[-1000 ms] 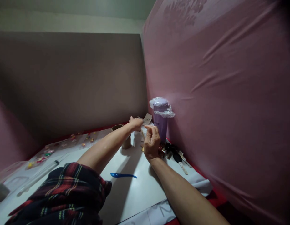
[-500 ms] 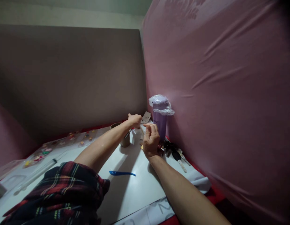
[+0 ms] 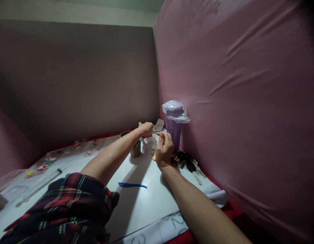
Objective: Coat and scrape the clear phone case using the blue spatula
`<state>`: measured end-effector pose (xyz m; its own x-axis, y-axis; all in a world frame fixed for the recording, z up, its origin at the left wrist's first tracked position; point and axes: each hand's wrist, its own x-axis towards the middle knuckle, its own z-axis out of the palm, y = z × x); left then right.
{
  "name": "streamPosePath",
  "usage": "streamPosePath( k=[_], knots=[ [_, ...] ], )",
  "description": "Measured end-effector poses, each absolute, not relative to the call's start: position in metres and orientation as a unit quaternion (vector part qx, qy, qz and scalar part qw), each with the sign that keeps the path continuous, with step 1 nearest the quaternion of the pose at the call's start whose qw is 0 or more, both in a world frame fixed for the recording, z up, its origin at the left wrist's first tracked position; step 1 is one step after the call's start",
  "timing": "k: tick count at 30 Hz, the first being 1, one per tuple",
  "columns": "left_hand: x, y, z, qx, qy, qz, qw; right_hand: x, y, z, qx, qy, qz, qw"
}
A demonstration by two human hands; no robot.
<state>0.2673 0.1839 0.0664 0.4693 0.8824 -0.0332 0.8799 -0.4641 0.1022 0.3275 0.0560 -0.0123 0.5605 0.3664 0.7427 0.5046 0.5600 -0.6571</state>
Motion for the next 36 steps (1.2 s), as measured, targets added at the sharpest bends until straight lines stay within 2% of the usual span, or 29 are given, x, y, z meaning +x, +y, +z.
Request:
streamPosePath(
  k=[4, 9, 20, 28, 36],
  knots=[
    [0.266, 0.184, 0.070, 0.844, 0.535, -0.031, 0.016, 0.328, 0.058, -0.013, -0.475, -0.460, -0.041, 0.749],
    [0.265, 0.183, 0.073, 0.843, 0.537, 0.006, 0.009, 0.328, 0.058, -0.013, -0.482, -0.458, -0.029, 0.746],
    [0.236, 0.180, 0.086, 0.838, 0.491, 0.093, 0.220, 0.329, 0.059, -0.014, -0.499, -0.454, -0.019, 0.738],
    [0.231, 0.180, 0.093, 0.805, 0.513, 0.142, 0.262, 0.330, 0.060, -0.015, -0.497, -0.454, -0.012, 0.740],
    [0.235, 0.181, 0.091, 0.818, 0.508, 0.132, 0.234, 0.330, 0.059, -0.014, -0.500, -0.448, -0.007, 0.741]
  ],
)
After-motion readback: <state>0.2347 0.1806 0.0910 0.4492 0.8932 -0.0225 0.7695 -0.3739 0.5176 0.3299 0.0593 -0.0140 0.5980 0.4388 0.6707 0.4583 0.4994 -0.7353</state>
